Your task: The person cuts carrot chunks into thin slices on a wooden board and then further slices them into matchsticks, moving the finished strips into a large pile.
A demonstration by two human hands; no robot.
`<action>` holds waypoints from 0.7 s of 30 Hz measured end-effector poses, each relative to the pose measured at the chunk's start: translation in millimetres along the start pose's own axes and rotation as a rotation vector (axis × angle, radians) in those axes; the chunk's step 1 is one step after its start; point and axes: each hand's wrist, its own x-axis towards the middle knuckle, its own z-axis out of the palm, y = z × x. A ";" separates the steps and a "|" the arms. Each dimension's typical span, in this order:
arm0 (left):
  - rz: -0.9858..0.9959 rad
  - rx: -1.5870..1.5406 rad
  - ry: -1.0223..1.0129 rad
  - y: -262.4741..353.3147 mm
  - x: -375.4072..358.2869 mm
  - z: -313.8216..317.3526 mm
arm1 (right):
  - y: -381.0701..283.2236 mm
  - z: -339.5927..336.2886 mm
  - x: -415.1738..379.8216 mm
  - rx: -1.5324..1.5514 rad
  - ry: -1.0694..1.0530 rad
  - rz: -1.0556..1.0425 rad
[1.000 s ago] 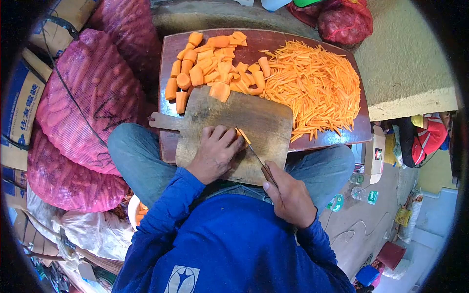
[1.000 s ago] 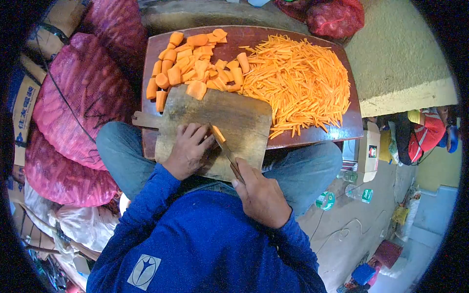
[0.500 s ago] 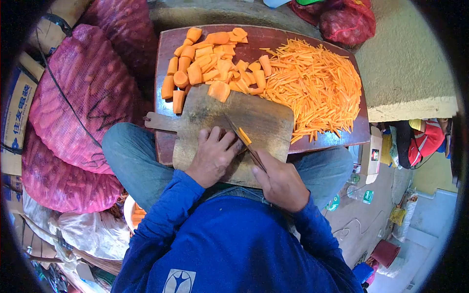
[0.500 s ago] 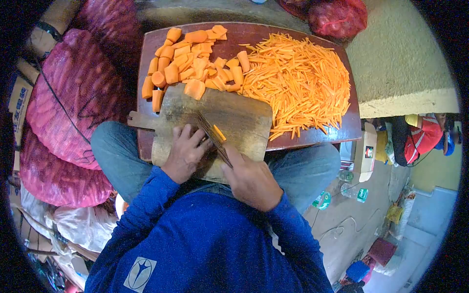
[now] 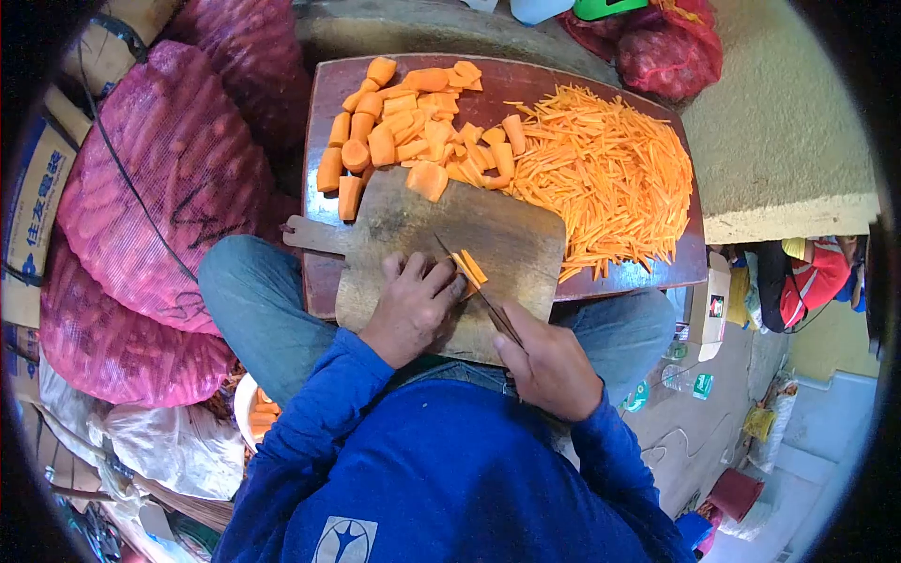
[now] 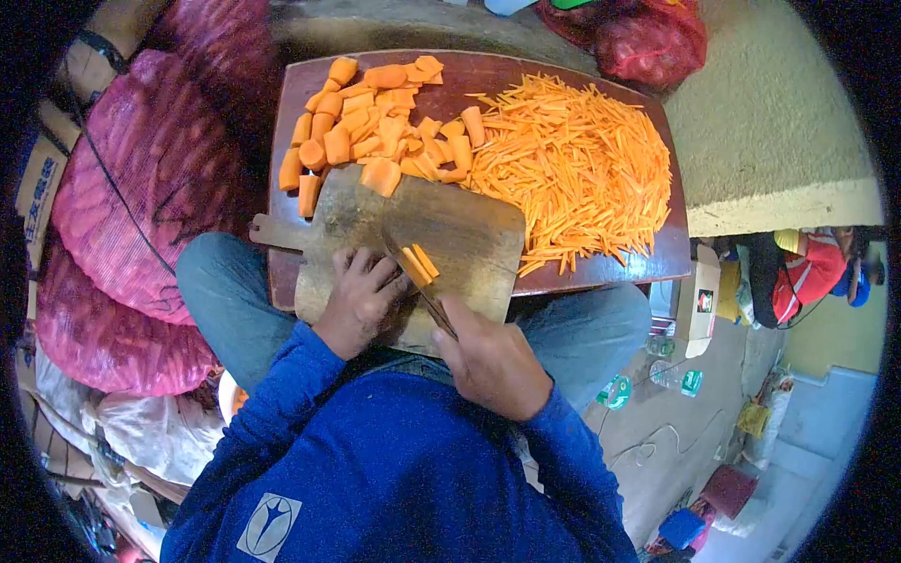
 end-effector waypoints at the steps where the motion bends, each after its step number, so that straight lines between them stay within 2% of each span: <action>1: 0.003 -0.006 -0.013 0.2 -1.0 -0.1 | 0.8 2.3 0.3 -0.001 -0.010 -0.001; 9: 0.050 0.032 0.062 0.6 1.6 -1.8 | 11.3 19.3 27.0 0.008 0.019 0.026; 12: 0.028 0.050 0.059 -0.5 1.0 0.5 | 1.2 4.4 6.9 0.068 -0.008 0.083; 18: 0.056 0.054 0.063 -0.1 -1.1 -0.2 | 11.3 23.3 24.3 -0.033 0.032 -0.032; 21: 0.048 0.037 0.084 2.8 -2.9 -1.6 | 11.6 21.5 33.5 -0.058 -0.003 0.003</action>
